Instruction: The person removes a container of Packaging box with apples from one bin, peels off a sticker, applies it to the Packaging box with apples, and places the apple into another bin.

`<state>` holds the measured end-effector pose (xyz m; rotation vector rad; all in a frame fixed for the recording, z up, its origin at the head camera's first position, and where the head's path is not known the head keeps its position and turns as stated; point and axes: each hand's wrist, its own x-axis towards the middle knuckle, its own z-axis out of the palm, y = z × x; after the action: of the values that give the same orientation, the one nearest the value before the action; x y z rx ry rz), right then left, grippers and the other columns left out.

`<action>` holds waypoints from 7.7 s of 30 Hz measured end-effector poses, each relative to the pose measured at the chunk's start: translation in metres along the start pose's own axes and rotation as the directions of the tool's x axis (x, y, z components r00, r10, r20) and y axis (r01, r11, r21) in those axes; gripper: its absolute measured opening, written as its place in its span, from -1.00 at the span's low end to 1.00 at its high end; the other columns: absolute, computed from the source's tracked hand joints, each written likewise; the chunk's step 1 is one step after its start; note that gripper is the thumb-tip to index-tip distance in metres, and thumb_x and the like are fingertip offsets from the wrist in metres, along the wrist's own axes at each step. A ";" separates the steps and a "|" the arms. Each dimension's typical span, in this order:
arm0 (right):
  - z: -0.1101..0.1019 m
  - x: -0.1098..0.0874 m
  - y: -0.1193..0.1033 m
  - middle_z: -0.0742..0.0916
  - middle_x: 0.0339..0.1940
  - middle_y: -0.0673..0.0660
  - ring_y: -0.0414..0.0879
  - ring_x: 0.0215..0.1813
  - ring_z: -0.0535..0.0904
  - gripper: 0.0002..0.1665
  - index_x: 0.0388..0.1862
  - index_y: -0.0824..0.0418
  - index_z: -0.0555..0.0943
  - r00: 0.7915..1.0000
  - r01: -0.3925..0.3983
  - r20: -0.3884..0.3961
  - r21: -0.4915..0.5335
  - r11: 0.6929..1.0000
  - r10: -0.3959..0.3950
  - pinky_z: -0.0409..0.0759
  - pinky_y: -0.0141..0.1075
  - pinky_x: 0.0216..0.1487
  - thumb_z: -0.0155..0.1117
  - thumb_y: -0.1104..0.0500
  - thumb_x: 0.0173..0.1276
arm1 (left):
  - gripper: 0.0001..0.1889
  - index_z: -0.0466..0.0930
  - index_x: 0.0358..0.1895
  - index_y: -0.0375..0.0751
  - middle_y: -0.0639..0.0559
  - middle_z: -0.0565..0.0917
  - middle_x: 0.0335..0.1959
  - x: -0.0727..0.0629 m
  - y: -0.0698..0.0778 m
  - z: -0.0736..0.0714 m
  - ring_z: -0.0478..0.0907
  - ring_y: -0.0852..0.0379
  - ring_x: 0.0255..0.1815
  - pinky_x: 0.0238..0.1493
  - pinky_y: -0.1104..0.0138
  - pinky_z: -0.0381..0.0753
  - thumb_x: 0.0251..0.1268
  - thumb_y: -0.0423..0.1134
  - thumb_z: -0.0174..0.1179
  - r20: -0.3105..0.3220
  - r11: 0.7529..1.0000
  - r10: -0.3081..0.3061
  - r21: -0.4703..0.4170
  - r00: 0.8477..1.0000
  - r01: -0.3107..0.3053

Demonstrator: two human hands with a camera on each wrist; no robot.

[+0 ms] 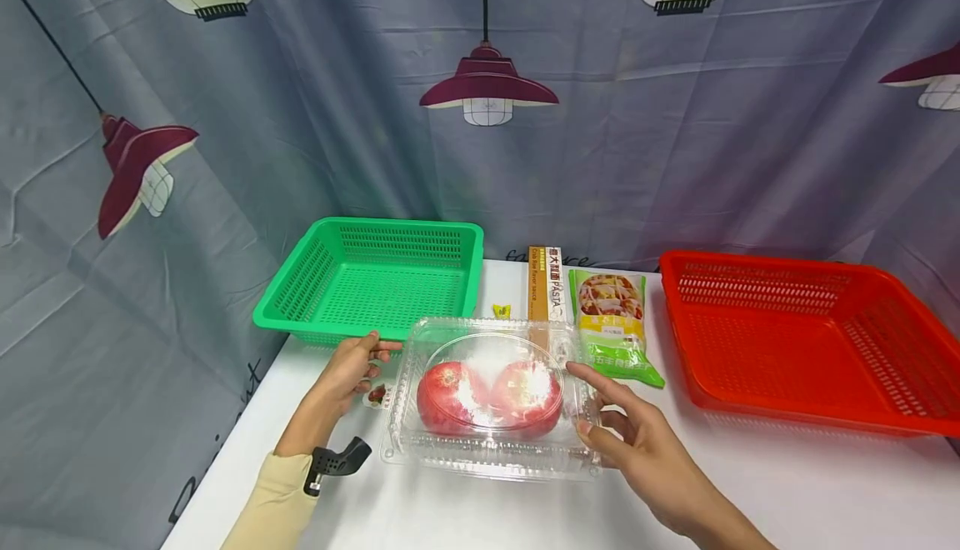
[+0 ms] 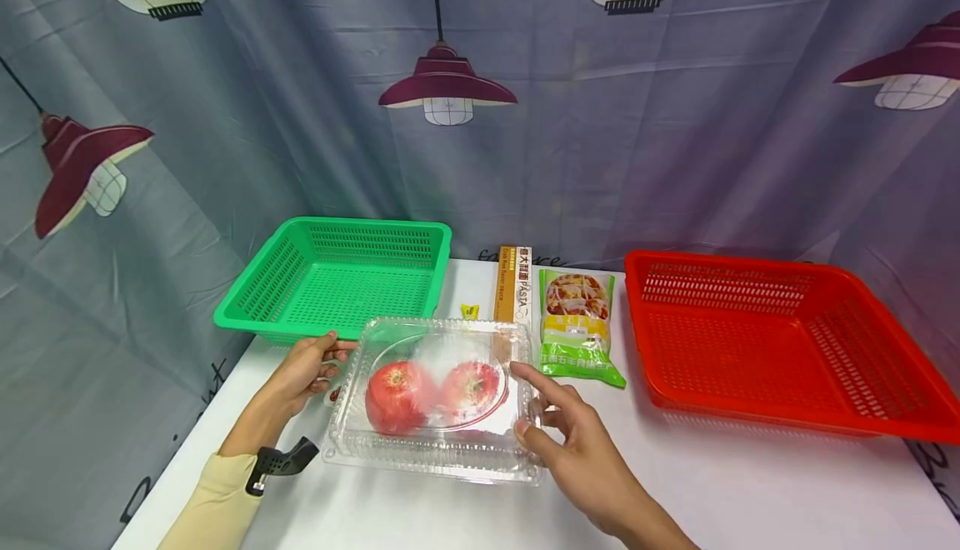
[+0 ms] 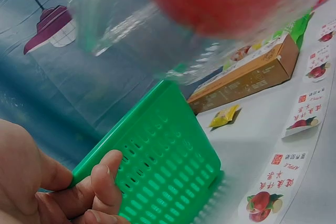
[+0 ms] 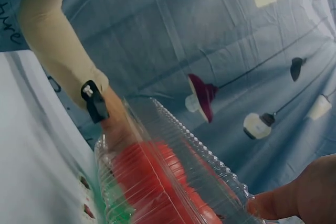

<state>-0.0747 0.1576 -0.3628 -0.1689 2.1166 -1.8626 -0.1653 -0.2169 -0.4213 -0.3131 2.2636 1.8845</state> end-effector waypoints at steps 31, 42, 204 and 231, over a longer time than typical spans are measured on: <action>0.000 -0.035 0.087 0.39 -0.05 0.28 0.10 -0.09 0.50 -0.21 0.49 0.28 0.27 0.987 -0.163 0.019 0.051 0.985 0.163 0.65 -0.24 -0.22 0.33 0.23 0.33 | -0.72 0.63 -0.09 -0.46 -0.24 0.59 -0.45 -0.012 -0.025 0.008 0.48 -0.10 -0.60 -0.72 0.19 0.34 0.31 -0.27 0.15 -0.203 0.696 0.295 0.715 0.934 -0.065; -0.006 -0.036 0.104 0.40 0.09 0.33 0.12 -0.05 0.49 -0.24 0.47 0.32 0.27 0.987 -0.156 0.046 0.044 0.987 0.154 0.65 -0.18 -0.14 0.31 0.25 0.34 | -0.30 0.35 0.07 -0.78 -0.65 0.37 -0.15 -0.004 -0.050 -0.001 0.39 -0.58 -0.16 -0.56 -0.15 0.42 0.14 -0.14 0.38 -0.246 0.588 0.235 0.806 0.940 0.064; 0.038 0.061 0.015 0.70 -0.45 -0.21 -0.19 -0.43 0.56 -0.77 -0.40 -0.02 0.69 0.836 0.511 -0.004 -0.357 0.782 -0.548 0.54 -0.31 -0.36 0.47 0.34 0.18 | -0.74 0.65 0.02 -0.36 -0.34 0.69 -0.12 -0.063 -0.015 0.013 0.72 -0.07 -0.48 -0.78 0.37 0.33 0.29 -0.51 0.16 -0.298 0.926 0.287 0.328 0.910 -0.185; 0.014 0.027 0.032 0.63 -0.55 0.02 -0.25 -0.58 0.40 -0.78 -0.40 0.21 0.55 0.960 0.281 0.046 -0.173 0.944 -0.278 0.37 -0.44 -0.59 0.48 0.32 0.16 | -0.68 0.64 0.02 -0.43 -0.44 0.55 0.03 -0.032 -0.064 0.007 0.49 -0.44 0.06 -0.04 -0.19 0.48 0.20 -0.40 0.19 -0.323 0.798 0.328 0.597 0.888 -0.078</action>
<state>-0.0922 0.1412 -0.4004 -0.5555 2.3452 -1.8026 -0.1174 -0.2198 -0.4743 -0.4075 3.1328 1.1779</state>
